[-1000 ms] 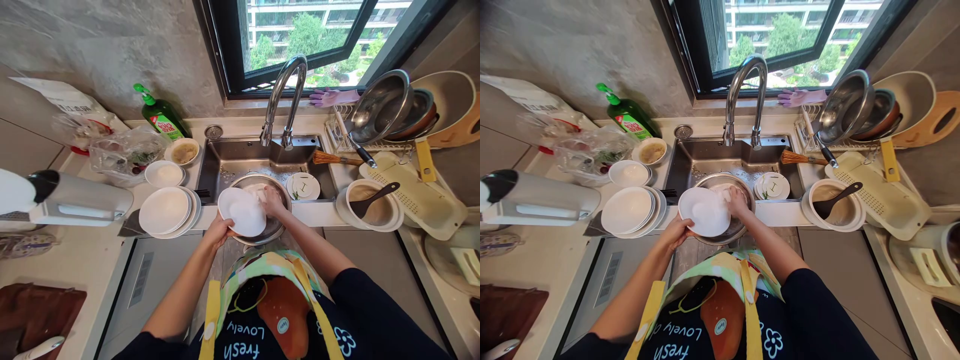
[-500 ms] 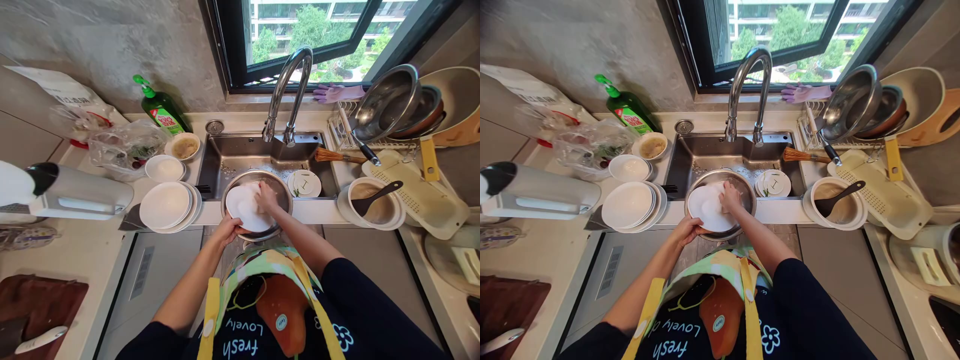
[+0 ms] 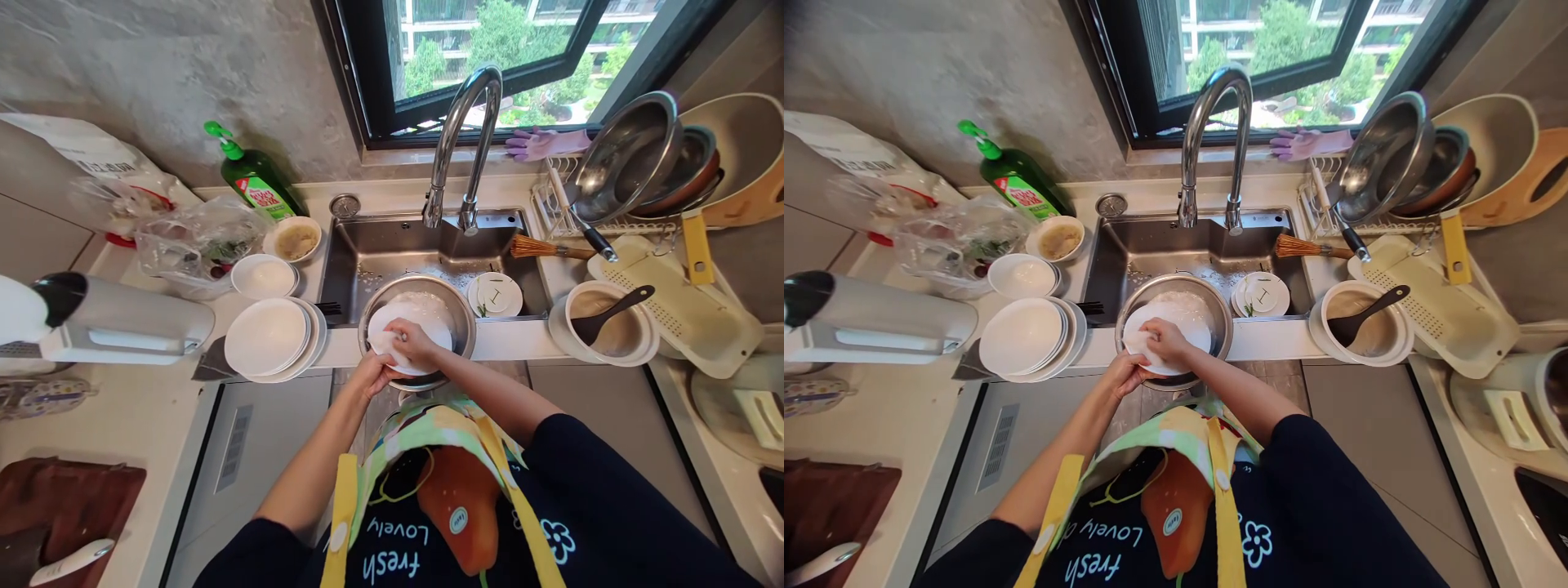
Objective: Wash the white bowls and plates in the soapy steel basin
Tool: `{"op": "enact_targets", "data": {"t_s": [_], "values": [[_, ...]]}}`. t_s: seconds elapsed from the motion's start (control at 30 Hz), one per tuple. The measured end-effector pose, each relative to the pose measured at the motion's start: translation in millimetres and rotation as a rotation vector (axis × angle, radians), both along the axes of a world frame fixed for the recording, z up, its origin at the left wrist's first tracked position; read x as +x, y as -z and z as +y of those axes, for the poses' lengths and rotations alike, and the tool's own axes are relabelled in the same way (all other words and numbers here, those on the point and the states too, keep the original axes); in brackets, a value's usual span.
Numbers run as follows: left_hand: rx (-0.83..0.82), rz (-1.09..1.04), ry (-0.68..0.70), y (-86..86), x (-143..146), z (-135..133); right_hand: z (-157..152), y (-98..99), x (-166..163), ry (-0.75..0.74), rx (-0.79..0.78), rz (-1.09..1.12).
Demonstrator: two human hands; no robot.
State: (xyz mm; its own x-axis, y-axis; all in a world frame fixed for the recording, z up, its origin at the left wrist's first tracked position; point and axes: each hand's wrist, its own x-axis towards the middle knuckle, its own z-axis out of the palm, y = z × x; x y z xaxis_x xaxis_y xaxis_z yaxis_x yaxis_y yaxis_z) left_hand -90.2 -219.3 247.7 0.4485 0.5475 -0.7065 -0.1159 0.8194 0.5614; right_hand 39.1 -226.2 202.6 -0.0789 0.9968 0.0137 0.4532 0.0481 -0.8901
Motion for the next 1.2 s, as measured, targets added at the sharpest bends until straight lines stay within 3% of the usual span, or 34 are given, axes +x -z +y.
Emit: {"op": "enact_targets", "data": {"t_s": [0.13, 0.23, 0.33, 0.47, 0.67, 0.77, 0.83, 0.9, 1.03, 1.1, 1.2], "values": [[0.119, 0.058, -0.087, 0.8, 4, -4, -23, -8.1, 25, -0.135, -0.211, -0.29], [0.15, 0.112, -0.088, 0.5, 4, -6, -26, -4.0, 41, -0.029, -0.365, -0.562], [0.134, 0.113, -0.06, -0.7, 3, -6, -15, 3.4, 44, 0.178, -0.411, -0.686], [0.102, 0.091, -0.002, -1.8, 1, -5, 7, 7.2, 29, 0.282, -0.291, -0.606], [0.103, 0.043, -0.012, -1.4, 1, -7, 7, -0.6, 7, 0.082, -0.037, -0.264], [0.12, 0.035, -0.05, -0.2, 3, -9, -10, -4.4, 17, -0.109, -0.085, -0.219], [0.134, 0.051, -0.065, 0.9, 4, -10, -22, -5.0, 28, -0.17, -0.19, -0.304], [0.144, 0.078, -0.072, 1.9, 4, -10, -28, -3.9, 39, -0.12, -0.317, -0.452], [0.135, 0.107, -0.069, 1.7, 3, -9, -20, 1.8, 48, 0.138, -0.476, -0.661], [0.128, 0.095, -0.054, 0.3, 2, -9, -7, 6.0, 48, 0.236, -0.477, -0.674], [0.131, 0.084, -0.031, -1.5, 1, -10, 13, 12.5, 46, 0.277, -0.352, -0.607]]}}
